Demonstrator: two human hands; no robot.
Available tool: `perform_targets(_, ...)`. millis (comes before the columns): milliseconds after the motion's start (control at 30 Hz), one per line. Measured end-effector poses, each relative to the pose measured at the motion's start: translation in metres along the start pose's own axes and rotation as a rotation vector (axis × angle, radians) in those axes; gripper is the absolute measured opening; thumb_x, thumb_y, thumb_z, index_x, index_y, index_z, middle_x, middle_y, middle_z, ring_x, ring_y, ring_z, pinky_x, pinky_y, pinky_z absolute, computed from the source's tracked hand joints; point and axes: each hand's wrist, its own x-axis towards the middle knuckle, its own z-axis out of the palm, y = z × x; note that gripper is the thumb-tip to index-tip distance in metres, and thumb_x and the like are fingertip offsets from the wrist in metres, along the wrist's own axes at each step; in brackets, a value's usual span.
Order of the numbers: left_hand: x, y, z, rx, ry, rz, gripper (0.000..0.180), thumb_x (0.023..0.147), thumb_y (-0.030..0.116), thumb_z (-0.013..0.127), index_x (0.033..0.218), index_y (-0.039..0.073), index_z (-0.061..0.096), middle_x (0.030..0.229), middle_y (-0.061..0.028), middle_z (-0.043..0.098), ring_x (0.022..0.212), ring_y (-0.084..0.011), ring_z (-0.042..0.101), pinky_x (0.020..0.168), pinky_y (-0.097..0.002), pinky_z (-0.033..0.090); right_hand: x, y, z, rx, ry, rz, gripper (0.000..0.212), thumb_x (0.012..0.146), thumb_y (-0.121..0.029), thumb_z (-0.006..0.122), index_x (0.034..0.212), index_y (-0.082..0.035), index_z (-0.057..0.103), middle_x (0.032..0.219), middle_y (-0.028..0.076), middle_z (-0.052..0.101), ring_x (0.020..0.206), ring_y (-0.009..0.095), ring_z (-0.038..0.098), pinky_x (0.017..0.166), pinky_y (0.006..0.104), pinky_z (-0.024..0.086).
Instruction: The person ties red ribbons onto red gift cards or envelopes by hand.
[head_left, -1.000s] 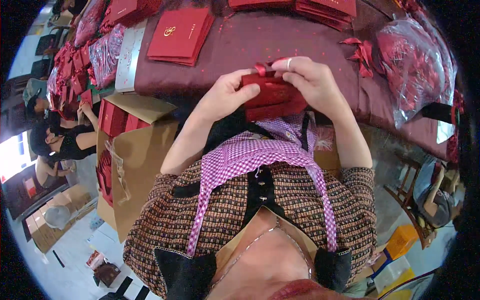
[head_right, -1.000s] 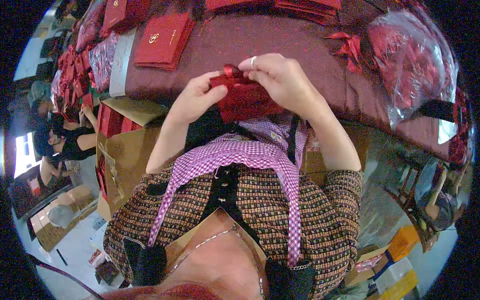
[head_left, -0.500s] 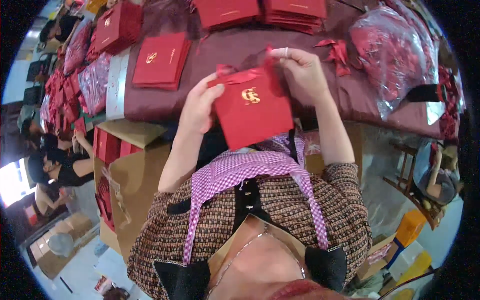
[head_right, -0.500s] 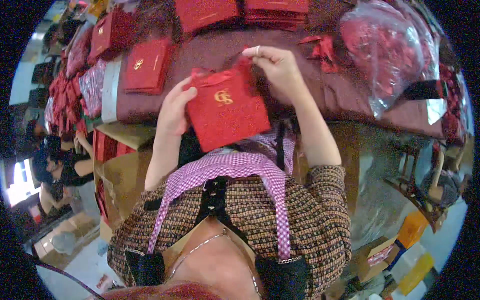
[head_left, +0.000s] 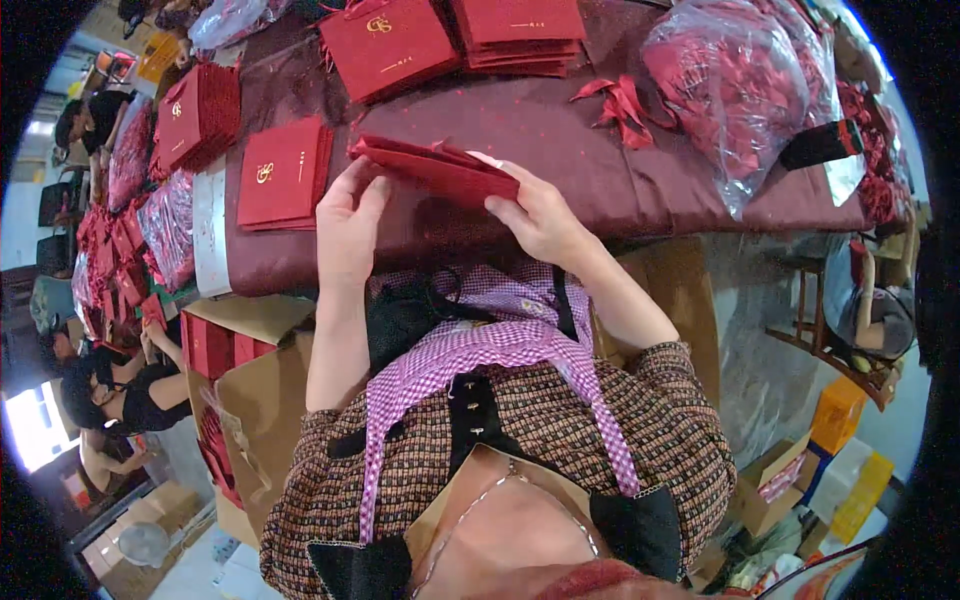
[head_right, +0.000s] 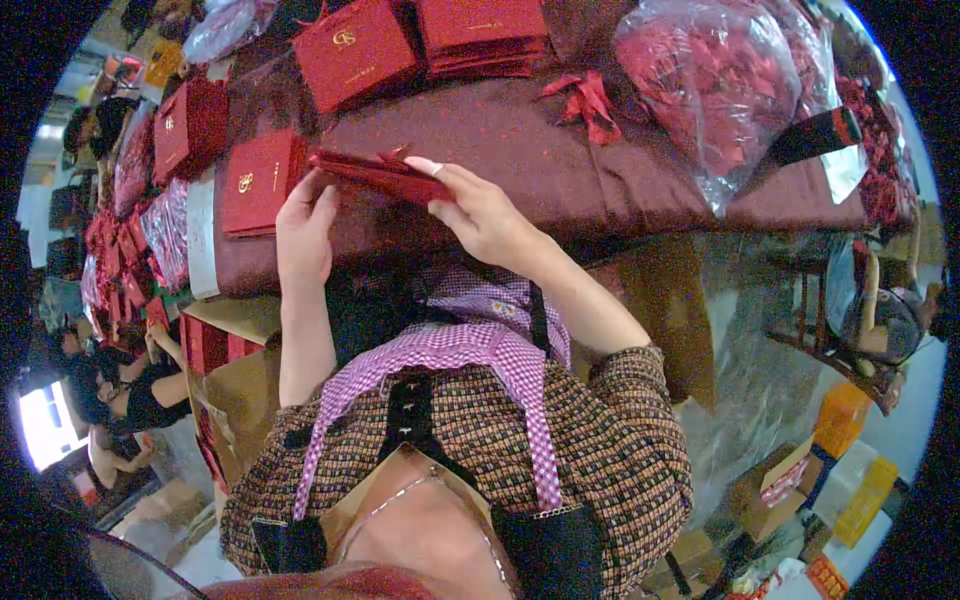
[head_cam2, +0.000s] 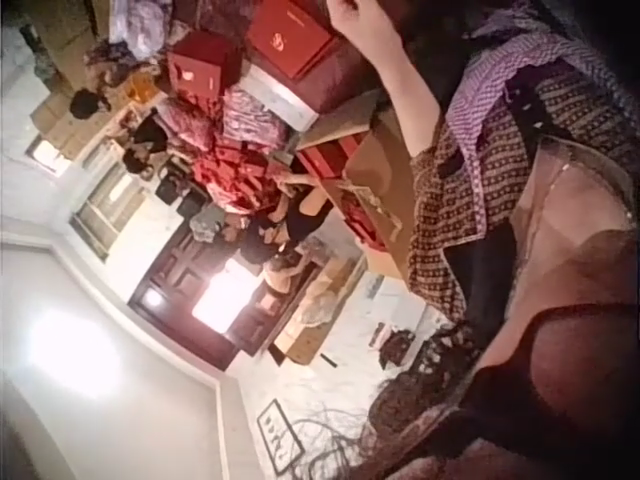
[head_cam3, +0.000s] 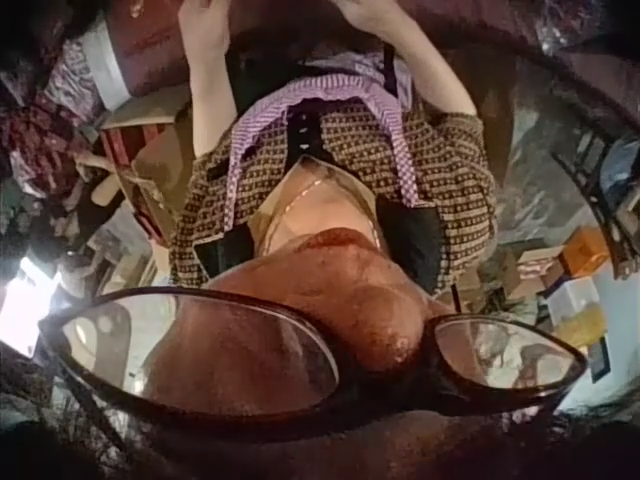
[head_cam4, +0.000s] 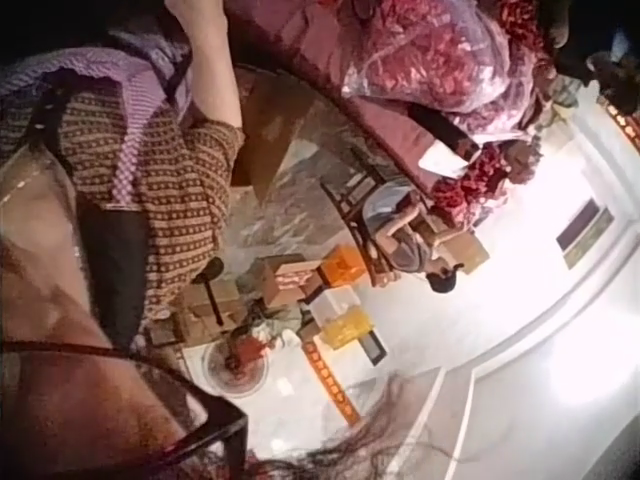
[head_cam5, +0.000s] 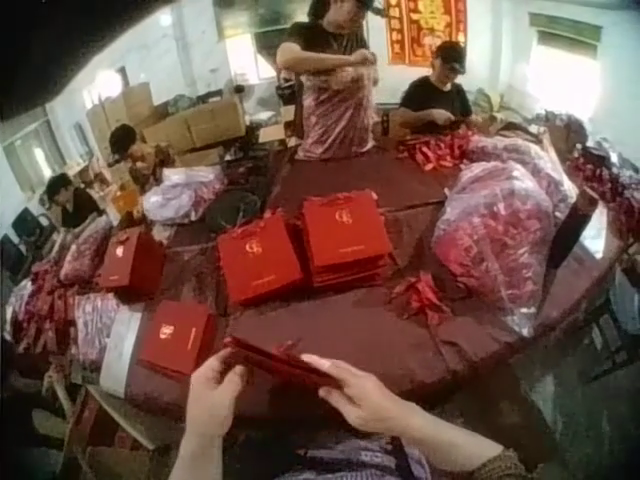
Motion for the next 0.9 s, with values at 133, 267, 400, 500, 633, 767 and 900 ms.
perform_targets(133,0.012,-0.003,-0.004,0.622,0.066,0.328,0.02,0.087,0.012,0.066,0.097,-0.004,0.061,0.094,-0.0062,0.064,0.082,-0.0155,0.058,0.073,-0.0275,0.046,-0.005,0.006,0.005,0.123,0.019,0.026,0.042,0.086,-0.004,0.058,0.128,-0.003,0.051,0.115,0.019,0.06,0.109,0.033,0.058,0.095,0.0335,0.044)
perform_targets(267,0.013,0.0,-0.009,0.175,-0.031,0.021,0.015,0.087,0.009,0.066,0.095,-0.003,0.062,0.086,-0.0021,0.064,0.076,-0.0087,0.056,0.07,-0.0245,0.045,0.004,-0.011,-0.036,-0.336,0.107,-0.099,0.037,0.08,-0.008,0.066,0.116,-0.002,0.06,0.114,0.018,0.063,0.107,0.031,0.06,0.091,0.0375,0.047)
perform_targets(400,0.018,-0.007,-0.022,-0.043,-0.099,-0.079,0.017,0.088,0.007,0.064,0.101,-0.003,0.062,0.09,-0.0036,0.065,0.078,-0.0061,0.057,0.073,-0.0204,0.046,0.004,0.028,-0.103,-1.075,0.352,-0.224,0.027,0.077,-0.006,0.064,0.103,-0.009,0.066,0.109,0.01,0.063,0.109,0.029,0.056,0.093,0.0432,0.041)
perform_targets(500,0.019,-0.009,-0.02,-0.042,-0.081,-0.071,0.02,0.088,0.006,0.064,0.105,-0.004,0.061,0.092,-0.0049,0.066,0.081,-0.0069,0.058,0.075,-0.0206,0.047,-0.005,0.055,-0.129,-1.239,0.323,-0.097,0.023,0.079,-0.01,0.064,0.101,-0.014,0.067,0.116,0.005,0.059,0.121,0.027,0.048,0.097,0.049,0.036)
perform_targets(633,0.015,-0.006,-0.015,-0.068,-0.06,-0.107,0.025,0.088,0.004,0.063,0.111,-0.004,0.058,0.095,-0.0069,0.066,0.085,-0.008,0.06,0.079,-0.022,0.048,-0.003,0.079,-0.136,-1.226,0.285,-0.133,0.015,0.079,-0.014,0.065,0.093,-0.014,0.066,0.113,0.004,0.061,0.119,0.028,0.05,0.096,0.047,0.037)
perform_targets(767,0.015,-0.009,-0.01,0.041,-0.021,-0.108,0.034,0.085,0.007,0.065,0.114,-0.008,0.057,0.101,-0.011,0.066,0.091,-0.0134,0.062,0.081,-0.0254,0.049,0.001,0.074,-0.131,-1.226,0.3,-0.226,0.006,0.083,-0.013,0.061,0.089,-0.013,0.062,0.111,0.003,0.061,0.117,0.027,0.052,0.096,0.0453,0.036)
perform_targets(900,0.012,-0.001,-0.001,0.116,-0.004,-0.079,0.031,0.084,0.008,0.066,0.111,-0.007,0.06,0.094,-0.0101,0.067,0.086,-0.0117,0.061,0.077,-0.0243,0.049,0.013,0.058,-0.107,-1.054,0.361,-0.328,0.005,0.086,-0.009,0.059,0.09,-0.01,0.06,0.103,0.006,0.064,0.111,0.026,0.055,0.095,0.0421,0.037)
